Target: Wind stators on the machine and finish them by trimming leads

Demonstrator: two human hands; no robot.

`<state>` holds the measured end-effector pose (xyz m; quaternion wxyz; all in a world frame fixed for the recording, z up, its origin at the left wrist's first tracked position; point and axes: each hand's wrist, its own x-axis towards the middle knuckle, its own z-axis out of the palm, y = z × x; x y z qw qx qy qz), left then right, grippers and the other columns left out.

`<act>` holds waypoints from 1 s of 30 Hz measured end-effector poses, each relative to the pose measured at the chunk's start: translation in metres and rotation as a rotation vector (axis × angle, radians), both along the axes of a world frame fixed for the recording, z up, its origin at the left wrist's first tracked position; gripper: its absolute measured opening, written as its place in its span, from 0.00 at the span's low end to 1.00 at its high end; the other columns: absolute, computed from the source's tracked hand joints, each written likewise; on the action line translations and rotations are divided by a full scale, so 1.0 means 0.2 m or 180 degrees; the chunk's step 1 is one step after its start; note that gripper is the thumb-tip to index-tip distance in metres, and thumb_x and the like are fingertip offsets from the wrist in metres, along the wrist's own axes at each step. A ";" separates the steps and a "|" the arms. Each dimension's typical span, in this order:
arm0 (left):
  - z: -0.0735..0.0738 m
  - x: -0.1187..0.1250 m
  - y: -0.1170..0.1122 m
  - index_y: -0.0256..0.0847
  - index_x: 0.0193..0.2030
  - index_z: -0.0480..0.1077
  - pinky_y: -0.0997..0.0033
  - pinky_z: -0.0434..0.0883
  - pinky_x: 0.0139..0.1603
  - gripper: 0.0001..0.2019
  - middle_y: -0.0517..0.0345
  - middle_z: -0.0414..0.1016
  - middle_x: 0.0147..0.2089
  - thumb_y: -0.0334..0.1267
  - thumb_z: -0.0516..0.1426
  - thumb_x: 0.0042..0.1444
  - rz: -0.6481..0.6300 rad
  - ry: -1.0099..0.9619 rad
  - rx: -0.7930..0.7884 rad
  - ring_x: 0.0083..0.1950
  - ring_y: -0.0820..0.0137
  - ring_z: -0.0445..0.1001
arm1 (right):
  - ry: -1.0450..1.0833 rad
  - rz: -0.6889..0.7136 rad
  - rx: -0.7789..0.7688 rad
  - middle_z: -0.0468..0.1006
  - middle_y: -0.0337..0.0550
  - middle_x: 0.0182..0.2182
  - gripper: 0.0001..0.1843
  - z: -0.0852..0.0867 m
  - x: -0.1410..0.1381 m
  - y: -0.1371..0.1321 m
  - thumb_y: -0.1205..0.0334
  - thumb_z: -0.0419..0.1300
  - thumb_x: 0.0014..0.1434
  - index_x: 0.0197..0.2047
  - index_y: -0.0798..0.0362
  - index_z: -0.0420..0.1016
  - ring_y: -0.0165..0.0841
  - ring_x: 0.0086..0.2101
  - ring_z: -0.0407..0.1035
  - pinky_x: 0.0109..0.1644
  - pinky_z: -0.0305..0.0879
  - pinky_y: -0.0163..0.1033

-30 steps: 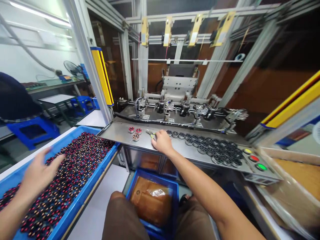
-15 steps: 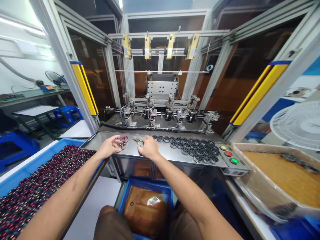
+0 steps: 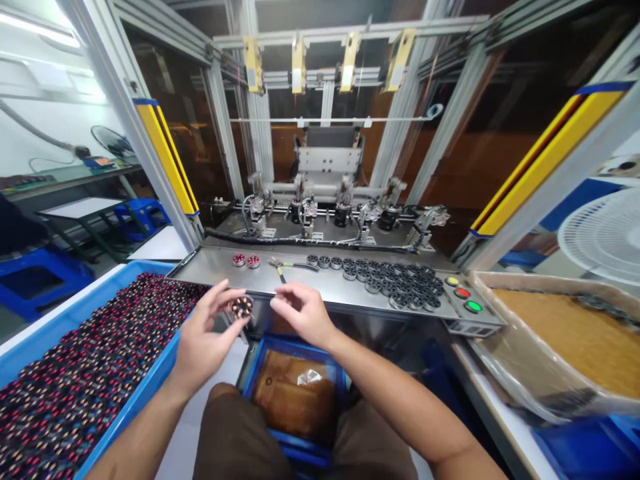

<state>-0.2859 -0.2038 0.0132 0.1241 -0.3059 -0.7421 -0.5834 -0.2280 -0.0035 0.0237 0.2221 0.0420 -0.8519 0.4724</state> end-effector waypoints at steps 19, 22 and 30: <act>-0.06 0.58 0.04 0.51 0.61 0.67 0.69 0.78 0.51 0.41 0.59 0.79 0.45 0.16 0.66 0.41 -0.0890 -0.0260 0.0968 0.48 0.67 0.78 | -0.1908 0.1846 -0.3165 0.78 0.39 0.24 0.20 -0.24 0.70 0.01 0.52 0.76 0.40 0.31 0.57 0.78 0.25 0.22 0.70 0.26 0.66 0.31; -0.08 0.58 0.06 0.51 0.63 0.66 0.67 0.78 0.51 0.42 0.57 0.77 0.46 0.15 0.64 0.42 -0.0995 -0.0113 0.0824 0.49 0.66 0.77 | -0.1906 0.1549 -0.3832 0.79 0.39 0.23 0.25 -0.27 0.73 -0.19 0.48 0.76 0.38 0.32 0.57 0.75 0.28 0.21 0.73 0.24 0.70 0.32; -0.09 0.58 0.06 0.51 0.62 0.65 0.68 0.78 0.51 0.40 0.56 0.78 0.46 0.20 0.67 0.43 -0.0946 -0.0627 0.0775 0.49 0.66 0.78 | -0.2282 0.1717 -0.4064 0.78 0.39 0.18 0.14 -0.26 0.77 -0.22 0.60 0.75 0.42 0.28 0.60 0.79 0.25 0.17 0.72 0.18 0.68 0.26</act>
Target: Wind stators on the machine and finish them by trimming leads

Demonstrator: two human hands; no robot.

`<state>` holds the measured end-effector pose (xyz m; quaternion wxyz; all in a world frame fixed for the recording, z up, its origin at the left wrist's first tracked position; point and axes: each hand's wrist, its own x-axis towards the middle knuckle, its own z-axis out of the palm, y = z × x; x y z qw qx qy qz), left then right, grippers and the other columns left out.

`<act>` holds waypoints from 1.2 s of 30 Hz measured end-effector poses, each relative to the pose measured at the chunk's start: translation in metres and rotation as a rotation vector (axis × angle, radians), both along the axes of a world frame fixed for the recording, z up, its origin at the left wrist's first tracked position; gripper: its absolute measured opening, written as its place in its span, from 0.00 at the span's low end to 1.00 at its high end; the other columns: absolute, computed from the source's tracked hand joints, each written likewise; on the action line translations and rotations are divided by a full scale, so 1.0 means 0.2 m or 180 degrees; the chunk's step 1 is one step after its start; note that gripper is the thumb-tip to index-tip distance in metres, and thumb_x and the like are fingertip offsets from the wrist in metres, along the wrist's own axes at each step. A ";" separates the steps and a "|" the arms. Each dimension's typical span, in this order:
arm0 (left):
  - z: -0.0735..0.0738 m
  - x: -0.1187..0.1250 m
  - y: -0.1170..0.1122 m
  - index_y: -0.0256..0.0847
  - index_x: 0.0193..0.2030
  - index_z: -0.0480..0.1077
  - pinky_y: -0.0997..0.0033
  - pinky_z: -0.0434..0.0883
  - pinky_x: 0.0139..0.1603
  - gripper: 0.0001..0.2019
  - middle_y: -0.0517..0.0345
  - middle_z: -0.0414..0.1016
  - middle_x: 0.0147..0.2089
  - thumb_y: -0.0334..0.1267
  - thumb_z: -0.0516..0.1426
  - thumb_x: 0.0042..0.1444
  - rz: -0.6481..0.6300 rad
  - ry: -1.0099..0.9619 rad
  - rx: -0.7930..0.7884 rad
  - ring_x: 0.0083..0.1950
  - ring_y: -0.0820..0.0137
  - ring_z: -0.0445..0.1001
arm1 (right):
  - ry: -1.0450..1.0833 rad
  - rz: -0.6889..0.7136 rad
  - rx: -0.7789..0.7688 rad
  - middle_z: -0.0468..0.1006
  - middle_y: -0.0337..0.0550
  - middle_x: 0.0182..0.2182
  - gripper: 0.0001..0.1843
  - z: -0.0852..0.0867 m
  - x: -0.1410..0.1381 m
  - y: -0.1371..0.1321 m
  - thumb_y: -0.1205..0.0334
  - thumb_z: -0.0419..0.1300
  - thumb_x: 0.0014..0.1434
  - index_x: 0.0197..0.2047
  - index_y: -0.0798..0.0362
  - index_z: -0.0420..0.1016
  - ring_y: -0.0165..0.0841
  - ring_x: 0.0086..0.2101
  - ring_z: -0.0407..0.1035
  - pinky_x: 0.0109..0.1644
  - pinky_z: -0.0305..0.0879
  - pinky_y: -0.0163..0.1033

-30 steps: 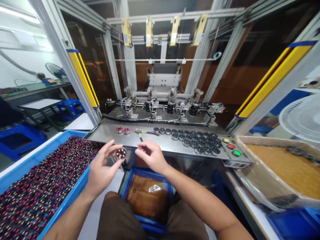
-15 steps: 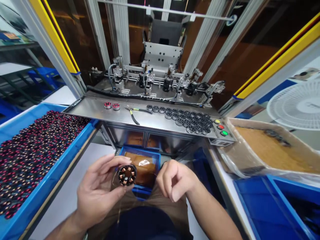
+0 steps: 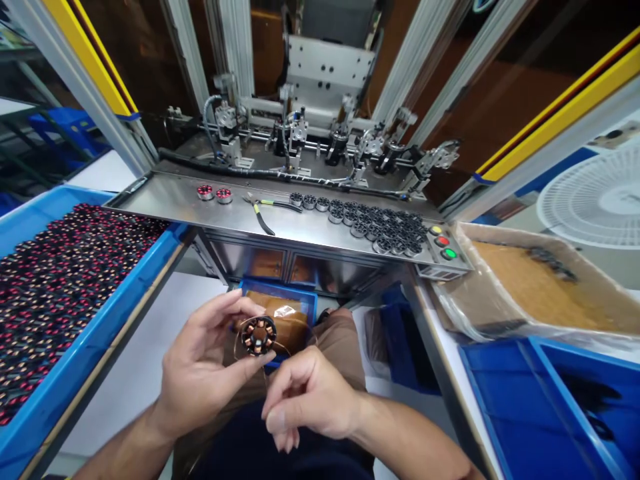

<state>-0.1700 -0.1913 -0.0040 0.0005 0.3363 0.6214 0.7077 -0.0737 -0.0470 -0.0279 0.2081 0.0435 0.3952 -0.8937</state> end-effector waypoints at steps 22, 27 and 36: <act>-0.02 0.06 0.01 0.54 0.63 0.62 0.77 0.77 0.48 0.36 0.59 0.81 0.49 0.24 0.65 0.50 -0.0241 -0.0634 -0.0183 0.47 0.71 0.80 | 0.0344 -0.0719 0.1569 0.64 0.29 0.15 0.19 0.21 -0.04 0.10 0.50 0.67 0.54 0.27 0.55 0.69 0.20 0.16 0.54 0.20 0.47 0.29; -0.02 0.06 -0.02 0.54 0.64 0.60 0.74 0.77 0.50 0.37 0.59 0.81 0.49 0.25 0.66 0.50 -0.0136 -0.0534 -0.0255 0.48 0.69 0.80 | 0.0321 -0.0827 0.1512 0.65 0.30 0.16 0.20 0.20 -0.04 0.09 0.49 0.70 0.50 0.27 0.55 0.68 0.21 0.18 0.55 0.22 0.50 0.30; 0.01 0.04 -0.03 0.54 0.63 0.61 0.75 0.79 0.47 0.37 0.58 0.82 0.49 0.24 0.66 0.49 -0.0365 -0.0871 -0.0314 0.46 0.69 0.82 | 0.0281 -0.0563 0.1135 0.64 0.29 0.16 0.18 0.19 -0.03 0.10 0.53 0.70 0.51 0.26 0.56 0.69 0.19 0.16 0.53 0.19 0.46 0.29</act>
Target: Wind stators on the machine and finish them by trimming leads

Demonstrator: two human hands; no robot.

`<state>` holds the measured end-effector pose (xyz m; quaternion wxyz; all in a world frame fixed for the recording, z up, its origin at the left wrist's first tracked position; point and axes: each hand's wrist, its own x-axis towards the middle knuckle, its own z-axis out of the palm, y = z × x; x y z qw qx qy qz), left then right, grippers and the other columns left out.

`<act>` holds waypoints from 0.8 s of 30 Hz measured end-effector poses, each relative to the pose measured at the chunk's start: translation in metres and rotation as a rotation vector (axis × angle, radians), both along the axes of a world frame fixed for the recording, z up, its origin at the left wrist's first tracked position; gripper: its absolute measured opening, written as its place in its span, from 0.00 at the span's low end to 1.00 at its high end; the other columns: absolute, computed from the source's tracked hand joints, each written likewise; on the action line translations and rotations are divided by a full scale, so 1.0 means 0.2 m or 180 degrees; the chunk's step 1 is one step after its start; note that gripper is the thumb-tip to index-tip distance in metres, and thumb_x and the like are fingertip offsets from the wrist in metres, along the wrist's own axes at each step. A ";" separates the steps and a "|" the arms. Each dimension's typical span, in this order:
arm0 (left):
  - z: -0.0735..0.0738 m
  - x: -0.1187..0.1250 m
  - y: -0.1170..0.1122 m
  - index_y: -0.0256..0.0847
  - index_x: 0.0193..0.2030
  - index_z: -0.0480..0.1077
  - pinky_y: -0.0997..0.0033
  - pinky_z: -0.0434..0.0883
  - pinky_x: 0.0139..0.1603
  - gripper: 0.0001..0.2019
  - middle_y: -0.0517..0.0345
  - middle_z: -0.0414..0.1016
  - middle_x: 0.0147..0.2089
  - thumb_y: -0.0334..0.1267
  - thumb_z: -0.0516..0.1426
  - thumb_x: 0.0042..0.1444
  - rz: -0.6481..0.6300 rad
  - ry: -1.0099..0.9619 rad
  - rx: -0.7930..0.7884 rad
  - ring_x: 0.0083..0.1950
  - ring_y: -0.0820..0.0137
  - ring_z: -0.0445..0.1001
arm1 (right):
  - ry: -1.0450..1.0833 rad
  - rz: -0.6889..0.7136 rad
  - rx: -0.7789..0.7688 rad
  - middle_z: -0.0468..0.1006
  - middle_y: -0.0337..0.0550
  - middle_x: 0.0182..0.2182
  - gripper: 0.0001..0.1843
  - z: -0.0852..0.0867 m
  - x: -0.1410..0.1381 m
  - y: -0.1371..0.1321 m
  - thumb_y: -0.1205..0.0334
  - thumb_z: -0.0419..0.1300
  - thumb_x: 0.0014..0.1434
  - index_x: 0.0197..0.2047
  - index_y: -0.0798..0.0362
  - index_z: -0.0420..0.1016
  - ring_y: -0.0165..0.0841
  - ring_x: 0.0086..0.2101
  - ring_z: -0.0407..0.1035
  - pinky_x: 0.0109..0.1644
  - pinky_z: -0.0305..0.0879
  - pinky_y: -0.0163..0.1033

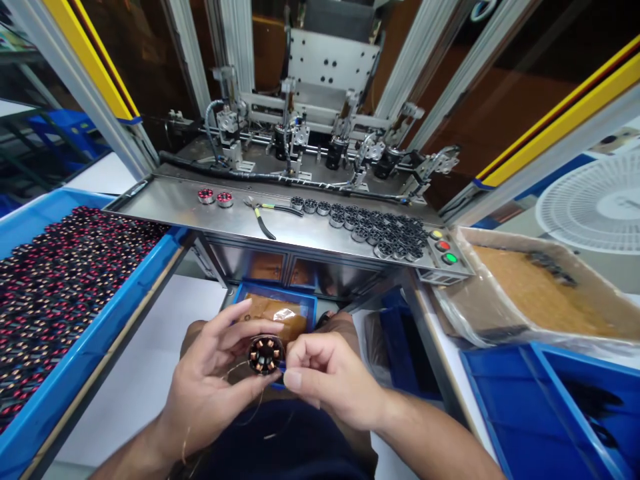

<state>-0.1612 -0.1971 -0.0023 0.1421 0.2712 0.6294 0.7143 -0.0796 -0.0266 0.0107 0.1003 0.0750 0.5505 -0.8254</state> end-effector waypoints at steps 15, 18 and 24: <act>-0.06 0.00 0.04 0.52 0.54 0.75 0.77 0.75 0.53 0.23 0.57 0.76 0.56 0.29 0.65 0.52 -0.0314 -0.0028 -0.0197 0.54 0.67 0.77 | 0.0426 -0.0612 0.1032 0.66 0.35 0.24 0.16 -0.10 0.05 -0.04 0.52 0.65 0.57 0.29 0.55 0.68 0.25 0.25 0.57 0.30 0.56 0.34; -0.07 0.02 0.01 0.50 0.58 0.71 0.74 0.75 0.54 0.28 0.56 0.76 0.54 0.25 0.64 0.51 0.0222 0.1304 -0.0435 0.54 0.68 0.76 | 0.1011 -0.0991 0.1602 0.67 0.37 0.28 0.15 -0.09 0.05 -0.04 0.54 0.68 0.52 0.34 0.54 0.69 0.29 0.29 0.61 0.35 0.61 0.37; -0.04 0.02 0.00 0.44 0.57 0.70 0.69 0.77 0.53 0.29 0.55 0.80 0.51 0.23 0.65 0.47 0.0425 0.2147 -0.0713 0.49 0.65 0.79 | 0.1497 -0.1226 0.1802 0.69 0.39 0.28 0.07 -0.05 0.02 -0.06 0.63 0.62 0.59 0.31 0.52 0.68 0.30 0.31 0.65 0.38 0.63 0.38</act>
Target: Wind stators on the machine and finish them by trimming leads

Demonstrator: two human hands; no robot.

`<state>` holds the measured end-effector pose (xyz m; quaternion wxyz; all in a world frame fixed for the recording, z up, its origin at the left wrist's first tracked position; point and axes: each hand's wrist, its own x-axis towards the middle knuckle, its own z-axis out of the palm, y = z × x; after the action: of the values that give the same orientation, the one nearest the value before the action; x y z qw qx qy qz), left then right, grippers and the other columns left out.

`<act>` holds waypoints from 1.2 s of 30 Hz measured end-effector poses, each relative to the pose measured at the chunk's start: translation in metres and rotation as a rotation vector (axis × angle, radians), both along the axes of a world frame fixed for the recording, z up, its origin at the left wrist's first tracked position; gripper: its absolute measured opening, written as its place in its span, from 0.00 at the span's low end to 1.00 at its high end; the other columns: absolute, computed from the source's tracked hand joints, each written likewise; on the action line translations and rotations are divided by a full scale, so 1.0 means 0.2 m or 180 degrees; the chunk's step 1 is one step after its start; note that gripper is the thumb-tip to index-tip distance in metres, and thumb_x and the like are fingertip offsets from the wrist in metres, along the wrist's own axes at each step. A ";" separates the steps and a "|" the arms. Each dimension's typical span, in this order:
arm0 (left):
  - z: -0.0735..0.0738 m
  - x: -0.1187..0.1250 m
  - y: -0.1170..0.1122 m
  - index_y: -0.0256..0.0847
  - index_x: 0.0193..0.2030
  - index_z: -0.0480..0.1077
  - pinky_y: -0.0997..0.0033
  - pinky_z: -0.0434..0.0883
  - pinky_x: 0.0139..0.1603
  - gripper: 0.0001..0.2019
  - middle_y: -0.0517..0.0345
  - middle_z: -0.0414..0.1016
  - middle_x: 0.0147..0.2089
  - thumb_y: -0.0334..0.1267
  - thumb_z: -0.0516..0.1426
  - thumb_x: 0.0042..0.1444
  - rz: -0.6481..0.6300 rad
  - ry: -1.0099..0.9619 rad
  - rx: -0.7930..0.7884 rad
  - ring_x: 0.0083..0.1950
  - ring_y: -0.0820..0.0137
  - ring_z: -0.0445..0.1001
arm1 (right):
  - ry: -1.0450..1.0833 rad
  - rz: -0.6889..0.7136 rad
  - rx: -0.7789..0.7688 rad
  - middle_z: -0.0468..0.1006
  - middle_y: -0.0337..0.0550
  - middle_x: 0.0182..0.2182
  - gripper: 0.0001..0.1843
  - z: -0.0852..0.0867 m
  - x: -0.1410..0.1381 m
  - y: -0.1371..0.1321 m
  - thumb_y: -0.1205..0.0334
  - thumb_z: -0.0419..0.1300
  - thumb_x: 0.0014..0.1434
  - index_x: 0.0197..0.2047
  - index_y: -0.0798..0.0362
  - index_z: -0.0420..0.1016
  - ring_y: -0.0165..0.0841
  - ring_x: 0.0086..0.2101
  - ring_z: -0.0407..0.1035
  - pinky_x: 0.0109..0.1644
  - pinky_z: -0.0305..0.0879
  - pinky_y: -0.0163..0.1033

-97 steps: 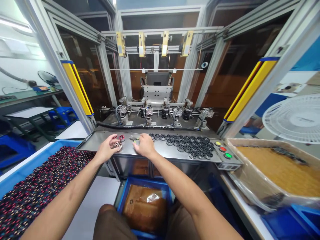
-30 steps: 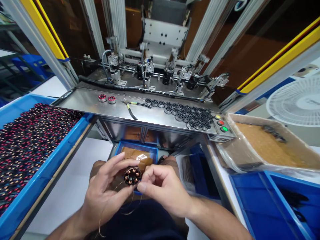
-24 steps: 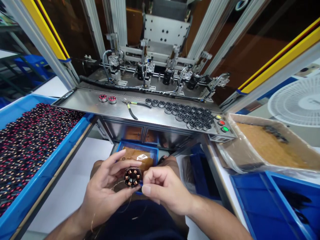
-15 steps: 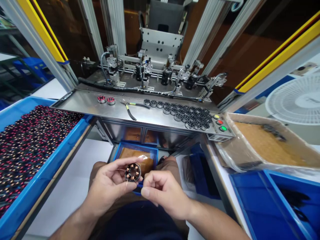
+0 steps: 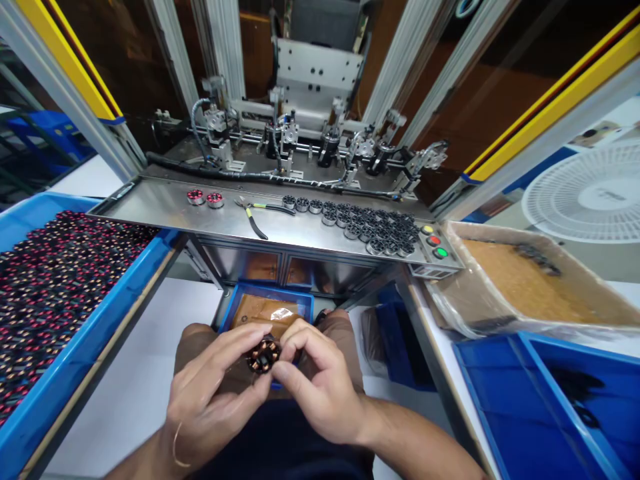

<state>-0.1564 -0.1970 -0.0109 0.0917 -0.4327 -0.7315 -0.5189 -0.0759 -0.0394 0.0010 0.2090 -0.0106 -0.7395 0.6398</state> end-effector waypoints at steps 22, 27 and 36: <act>-0.08 0.03 0.00 0.45 0.52 0.71 0.63 0.76 0.53 0.27 0.53 0.78 0.48 0.21 0.64 0.46 -0.0060 -0.0840 0.0552 0.52 0.61 0.76 | -0.0193 -0.0204 -0.1095 0.65 0.37 0.29 0.12 -0.06 -0.03 -0.09 0.58 0.52 0.68 0.32 0.51 0.62 0.29 0.31 0.60 0.38 0.61 0.37; -0.07 0.02 0.00 0.45 0.49 0.74 0.59 0.78 0.49 0.24 0.51 0.80 0.46 0.24 0.65 0.44 0.0010 -0.0763 0.0525 0.48 0.59 0.78 | 0.0066 -0.0121 -0.0919 0.66 0.41 0.36 0.09 -0.07 -0.02 -0.07 0.56 0.60 0.62 0.40 0.51 0.65 0.32 0.36 0.63 0.42 0.63 0.40; -0.04 0.02 0.01 0.44 0.50 0.72 0.69 0.78 0.49 0.26 0.54 0.78 0.47 0.20 0.64 0.45 -0.0196 -0.0857 0.0650 0.49 0.64 0.78 | -0.0073 -0.0287 -0.1241 0.68 0.38 0.30 0.09 -0.01 -0.05 -0.07 0.58 0.61 0.62 0.33 0.53 0.68 0.29 0.32 0.62 0.38 0.62 0.36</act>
<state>-0.1533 -0.1947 -0.0180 0.0204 -0.3700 -0.6671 -0.6463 -0.0859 -0.0528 -0.0017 0.2230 -0.0913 -0.6027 0.7607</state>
